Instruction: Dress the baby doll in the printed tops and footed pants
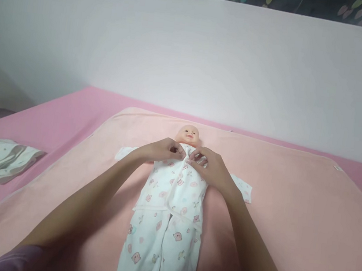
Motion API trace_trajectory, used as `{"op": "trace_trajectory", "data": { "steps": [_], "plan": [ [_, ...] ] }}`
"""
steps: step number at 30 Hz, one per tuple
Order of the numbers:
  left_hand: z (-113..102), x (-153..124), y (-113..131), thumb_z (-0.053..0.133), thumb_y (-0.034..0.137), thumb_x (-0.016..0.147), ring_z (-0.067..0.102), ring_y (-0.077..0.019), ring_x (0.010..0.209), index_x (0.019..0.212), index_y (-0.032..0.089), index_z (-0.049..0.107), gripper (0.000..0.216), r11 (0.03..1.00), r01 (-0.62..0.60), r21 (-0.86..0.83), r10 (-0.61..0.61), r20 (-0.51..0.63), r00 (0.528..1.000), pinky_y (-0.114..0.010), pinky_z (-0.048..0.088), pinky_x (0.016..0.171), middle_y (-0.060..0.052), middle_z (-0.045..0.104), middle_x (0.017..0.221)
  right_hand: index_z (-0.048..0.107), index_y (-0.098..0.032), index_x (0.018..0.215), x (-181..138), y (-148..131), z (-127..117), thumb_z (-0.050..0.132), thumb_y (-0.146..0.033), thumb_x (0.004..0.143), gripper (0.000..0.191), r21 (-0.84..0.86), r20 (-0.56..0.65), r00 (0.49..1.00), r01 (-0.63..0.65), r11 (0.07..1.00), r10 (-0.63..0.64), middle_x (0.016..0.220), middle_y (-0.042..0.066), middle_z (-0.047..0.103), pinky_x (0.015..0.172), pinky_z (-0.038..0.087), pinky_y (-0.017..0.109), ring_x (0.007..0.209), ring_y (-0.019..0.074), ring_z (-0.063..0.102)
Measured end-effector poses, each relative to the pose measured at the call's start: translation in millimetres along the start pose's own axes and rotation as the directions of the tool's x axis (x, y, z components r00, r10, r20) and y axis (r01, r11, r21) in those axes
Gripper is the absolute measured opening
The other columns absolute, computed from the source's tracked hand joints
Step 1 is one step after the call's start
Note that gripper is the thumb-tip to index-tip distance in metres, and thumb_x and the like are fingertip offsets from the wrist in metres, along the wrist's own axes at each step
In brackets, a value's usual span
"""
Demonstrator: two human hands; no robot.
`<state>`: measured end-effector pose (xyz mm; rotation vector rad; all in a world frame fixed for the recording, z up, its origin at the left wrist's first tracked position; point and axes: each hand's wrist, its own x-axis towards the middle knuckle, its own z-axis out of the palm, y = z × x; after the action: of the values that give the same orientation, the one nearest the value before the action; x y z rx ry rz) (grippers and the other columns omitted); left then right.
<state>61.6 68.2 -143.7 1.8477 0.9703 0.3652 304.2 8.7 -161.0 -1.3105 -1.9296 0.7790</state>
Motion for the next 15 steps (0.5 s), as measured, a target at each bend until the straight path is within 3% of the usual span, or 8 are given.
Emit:
{"op": "trace_trajectory", "data": {
  "steps": [6,10,15],
  "plan": [
    [0,0,1,0.072,0.049,0.086,0.05,-0.0136,0.065,0.087,0.019,0.077,0.03,1.0,0.024,-0.003,-0.024,-0.007,1.0,-0.029,0.038,0.059,-0.002,0.061,0.076,0.079,-0.027,0.095,-1,-5,6,0.074,-0.04,0.093,0.013,-0.026,-0.072,0.997,-0.001,1.0,0.0,0.106,0.002,0.08,0.086,0.06,0.038,0.092,0.0215,0.073],
    [-1,-2,3,0.074,0.048,0.085,0.05,-0.0134,0.066,0.091,0.02,0.081,0.029,0.999,0.05,-0.013,-0.051,-0.021,0.998,-0.029,0.037,0.059,-0.002,0.063,0.077,0.082,-0.028,0.095,-6,-9,18,0.074,-0.037,0.092,0.012,-0.016,-0.195,0.979,-0.056,0.998,0.052,0.105,0.003,0.083,0.09,0.063,0.043,0.092,0.0241,0.076],
    [-1,-1,1,0.076,0.046,0.084,0.051,-0.0129,0.067,0.093,0.021,0.084,0.028,0.996,0.074,-0.043,-0.075,-0.028,0.997,-0.028,0.039,0.06,-0.003,0.066,0.083,0.083,-0.028,0.102,-13,-18,35,0.067,-0.024,0.095,0.017,-0.143,-0.244,0.97,-0.042,0.989,0.006,0.119,0.003,0.082,0.092,0.063,0.045,0.096,0.0247,0.078]
  ]
}}
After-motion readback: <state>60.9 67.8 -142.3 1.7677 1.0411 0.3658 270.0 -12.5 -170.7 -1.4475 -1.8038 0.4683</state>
